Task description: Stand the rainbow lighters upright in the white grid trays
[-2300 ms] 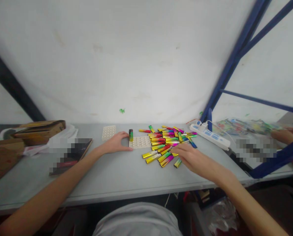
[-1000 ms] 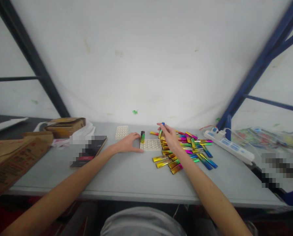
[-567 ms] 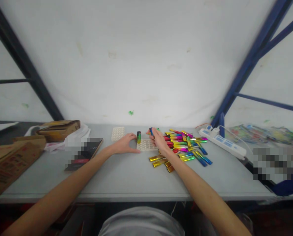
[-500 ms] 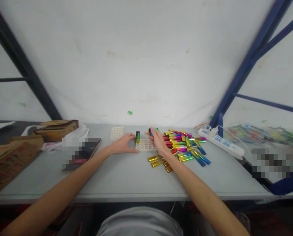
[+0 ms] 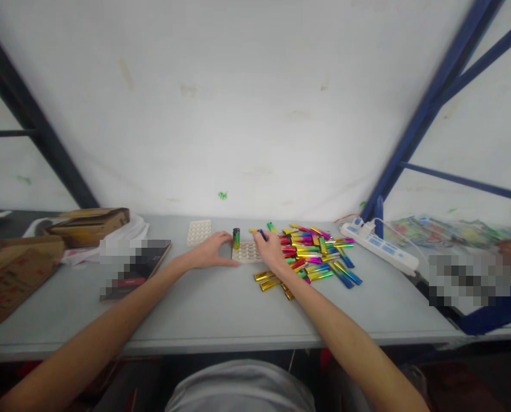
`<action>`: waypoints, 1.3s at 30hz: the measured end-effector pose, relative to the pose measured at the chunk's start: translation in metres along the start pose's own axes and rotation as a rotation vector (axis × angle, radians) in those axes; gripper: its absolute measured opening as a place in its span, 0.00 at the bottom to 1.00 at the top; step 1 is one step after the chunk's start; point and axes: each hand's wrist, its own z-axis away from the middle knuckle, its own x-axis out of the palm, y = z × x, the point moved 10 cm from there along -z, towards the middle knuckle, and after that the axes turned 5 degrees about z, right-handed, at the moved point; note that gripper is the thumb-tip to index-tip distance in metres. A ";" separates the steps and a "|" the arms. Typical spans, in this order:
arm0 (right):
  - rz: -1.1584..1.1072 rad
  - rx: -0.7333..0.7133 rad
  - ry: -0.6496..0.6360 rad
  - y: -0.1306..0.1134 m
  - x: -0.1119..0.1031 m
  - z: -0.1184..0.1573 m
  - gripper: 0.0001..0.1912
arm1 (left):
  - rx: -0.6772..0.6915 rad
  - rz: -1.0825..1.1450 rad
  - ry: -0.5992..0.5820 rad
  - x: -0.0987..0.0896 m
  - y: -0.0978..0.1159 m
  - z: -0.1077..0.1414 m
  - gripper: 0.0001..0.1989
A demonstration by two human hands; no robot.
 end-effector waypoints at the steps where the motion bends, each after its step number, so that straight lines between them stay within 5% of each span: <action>1: 0.015 -0.004 0.005 0.001 0.000 0.000 0.25 | -0.001 0.001 0.002 0.000 0.000 0.000 0.35; 12: 0.029 -0.065 -0.021 -0.016 0.001 0.006 0.30 | -0.008 0.017 -0.003 -0.001 0.000 0.001 0.35; 29: 0.116 -0.157 0.006 -0.028 0.000 0.008 0.22 | -0.003 0.007 0.007 -0.002 -0.001 0.002 0.34; 35: 0.111 -0.164 -0.147 -0.028 0.014 0.008 0.18 | 0.004 0.009 0.010 -0.002 0.000 0.001 0.34; 39: 0.278 -0.343 -0.160 -0.046 0.014 0.012 0.18 | 0.010 0.004 0.019 -0.002 0.001 0.001 0.33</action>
